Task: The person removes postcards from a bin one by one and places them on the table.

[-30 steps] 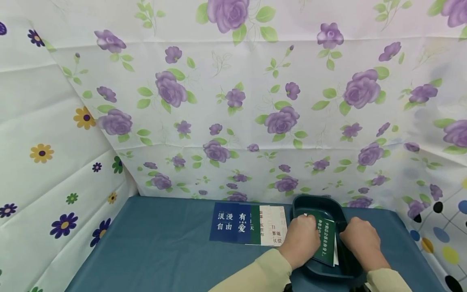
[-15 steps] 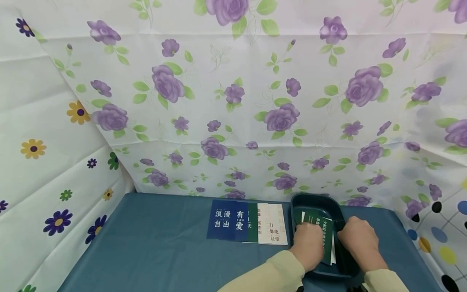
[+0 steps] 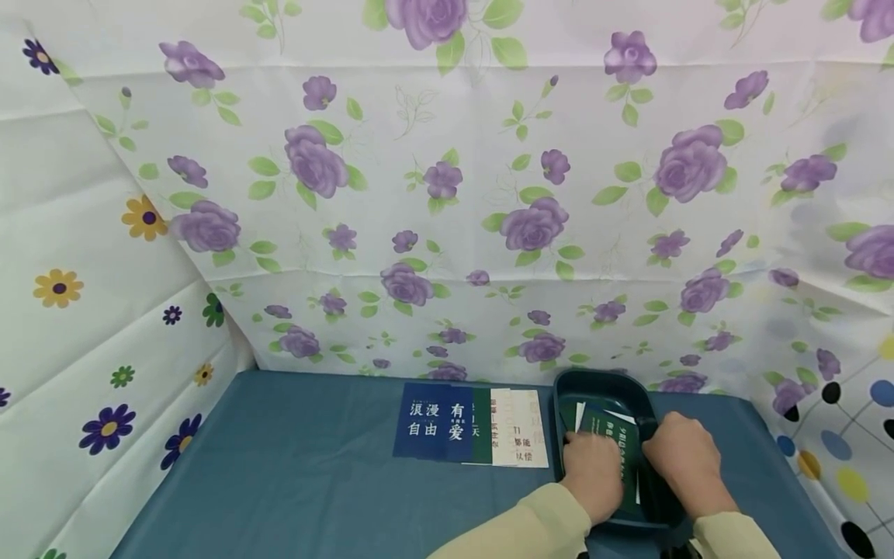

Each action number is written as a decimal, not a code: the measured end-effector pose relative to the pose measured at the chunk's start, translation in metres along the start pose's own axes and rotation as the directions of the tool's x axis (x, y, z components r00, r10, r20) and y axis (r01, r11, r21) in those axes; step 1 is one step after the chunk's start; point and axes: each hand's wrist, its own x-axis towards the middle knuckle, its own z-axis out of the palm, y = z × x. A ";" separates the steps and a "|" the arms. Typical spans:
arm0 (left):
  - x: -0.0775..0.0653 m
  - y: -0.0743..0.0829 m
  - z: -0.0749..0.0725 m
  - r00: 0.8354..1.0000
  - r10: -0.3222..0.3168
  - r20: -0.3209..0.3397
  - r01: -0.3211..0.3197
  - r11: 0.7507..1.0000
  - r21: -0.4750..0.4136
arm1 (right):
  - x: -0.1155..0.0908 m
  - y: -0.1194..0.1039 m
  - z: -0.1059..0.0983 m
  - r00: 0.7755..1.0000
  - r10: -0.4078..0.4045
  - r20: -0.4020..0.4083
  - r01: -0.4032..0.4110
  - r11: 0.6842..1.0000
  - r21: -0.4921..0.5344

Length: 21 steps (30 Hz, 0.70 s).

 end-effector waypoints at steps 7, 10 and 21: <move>-0.001 0.000 -0.004 0.998 -0.040 -0.058 0.041 0.999 0.020 | -0.001 -0.002 -0.001 1.000 0.006 0.022 -0.006 1.000 -0.004; -0.002 -0.002 -0.005 0.994 -0.051 -0.101 0.054 0.998 0.029 | -0.001 -0.003 -0.001 1.000 0.010 0.029 -0.010 1.000 -0.002; -0.006 -0.016 -0.013 0.980 0.018 -0.196 -0.043 0.991 -0.123 | 0.001 -0.003 0.000 0.999 0.015 0.047 -0.014 1.000 -0.010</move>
